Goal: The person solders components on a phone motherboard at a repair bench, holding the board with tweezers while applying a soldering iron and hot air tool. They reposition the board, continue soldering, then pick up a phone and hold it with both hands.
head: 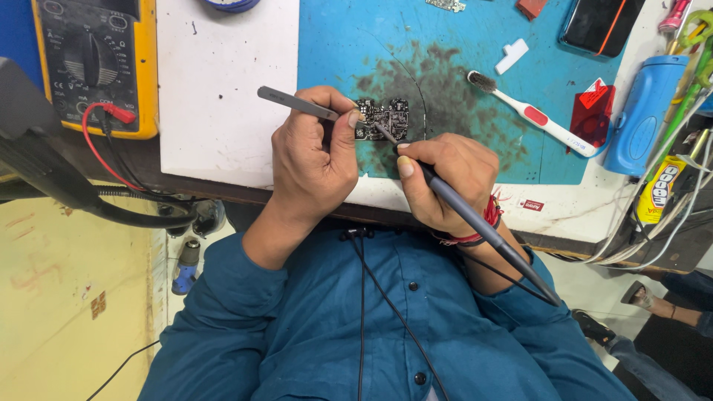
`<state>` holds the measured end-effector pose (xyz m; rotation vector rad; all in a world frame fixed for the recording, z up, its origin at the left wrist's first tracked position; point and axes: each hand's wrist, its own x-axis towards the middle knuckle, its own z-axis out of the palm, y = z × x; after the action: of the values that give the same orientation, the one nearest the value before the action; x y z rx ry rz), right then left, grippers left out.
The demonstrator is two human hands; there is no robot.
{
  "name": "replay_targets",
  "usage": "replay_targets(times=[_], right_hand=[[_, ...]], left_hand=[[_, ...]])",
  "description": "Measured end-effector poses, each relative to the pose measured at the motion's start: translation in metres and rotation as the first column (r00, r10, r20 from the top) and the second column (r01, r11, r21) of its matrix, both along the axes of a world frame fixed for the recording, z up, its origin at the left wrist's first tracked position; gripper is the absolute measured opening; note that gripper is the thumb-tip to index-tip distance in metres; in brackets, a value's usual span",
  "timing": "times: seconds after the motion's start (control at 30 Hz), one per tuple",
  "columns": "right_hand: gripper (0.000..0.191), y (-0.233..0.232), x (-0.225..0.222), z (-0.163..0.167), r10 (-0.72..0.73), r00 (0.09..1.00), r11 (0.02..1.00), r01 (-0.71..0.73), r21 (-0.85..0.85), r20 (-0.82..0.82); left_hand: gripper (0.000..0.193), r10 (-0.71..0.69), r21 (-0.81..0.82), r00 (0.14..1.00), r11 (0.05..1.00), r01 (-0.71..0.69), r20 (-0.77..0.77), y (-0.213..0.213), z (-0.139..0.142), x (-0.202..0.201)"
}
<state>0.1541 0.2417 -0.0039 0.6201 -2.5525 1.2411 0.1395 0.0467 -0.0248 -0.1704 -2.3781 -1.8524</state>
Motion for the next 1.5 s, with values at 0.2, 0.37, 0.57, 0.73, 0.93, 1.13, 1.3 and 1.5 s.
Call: replay_targets(times=[0.2,0.37,0.57,0.73,0.93,1.13,1.3,1.5], right_hand=[[0.009,-0.0001,-0.0009,0.0000,0.003,1.000,1.000,-0.003,-0.002,-0.011],[0.009,-0.0003,-0.0002,-0.0004,0.002,1.000,1.000,-0.002,0.001,-0.008],[0.008,0.0004,-0.0002,-0.0013,-0.012,1.000,1.000,0.012,0.004,-0.014],[0.008,-0.0004,-0.0003,-0.0015,0.000,1.000,1.000,0.000,-0.003,-0.019],[0.008,-0.0002,-0.0010,-0.0005,0.007,1.000,1.000,-0.007,0.002,-0.022],[0.006,0.0002,0.0001,0.0002,-0.026,1.000,1.000,0.026,0.001,-0.007],[0.006,0.0001,-0.0001,-0.0001,-0.013,1.000,1.000,0.013,-0.003,-0.019],[0.007,0.0000,-0.0006,-0.0002,-0.003,1.000,1.000,0.003,0.003,-0.017]], left_hand=[[0.010,-0.003,0.004,1.000,1.000,0.003,-0.009,0.0002,-0.0003,-0.0007],[0.011,0.004,-0.009,1.000,1.000,-0.003,0.009,0.0000,0.0001,-0.0001],[0.011,0.002,-0.006,1.000,1.000,-0.002,-0.019,0.0003,-0.0003,-0.0005],[0.011,0.004,-0.002,1.000,1.000,-0.004,0.004,0.0005,-0.0003,-0.0005],[0.011,0.002,-0.003,1.000,1.000,-0.002,0.000,0.0006,0.0008,-0.0007],[0.010,0.000,-0.018,1.000,1.000,0.000,0.001,-0.0002,0.0011,-0.0013],[0.010,0.002,-0.016,1.000,1.000,-0.002,-0.006,0.0003,0.0010,-0.0009],[0.010,0.003,-0.023,1.000,1.000,-0.003,-0.011,0.0003,0.0013,-0.0016]])
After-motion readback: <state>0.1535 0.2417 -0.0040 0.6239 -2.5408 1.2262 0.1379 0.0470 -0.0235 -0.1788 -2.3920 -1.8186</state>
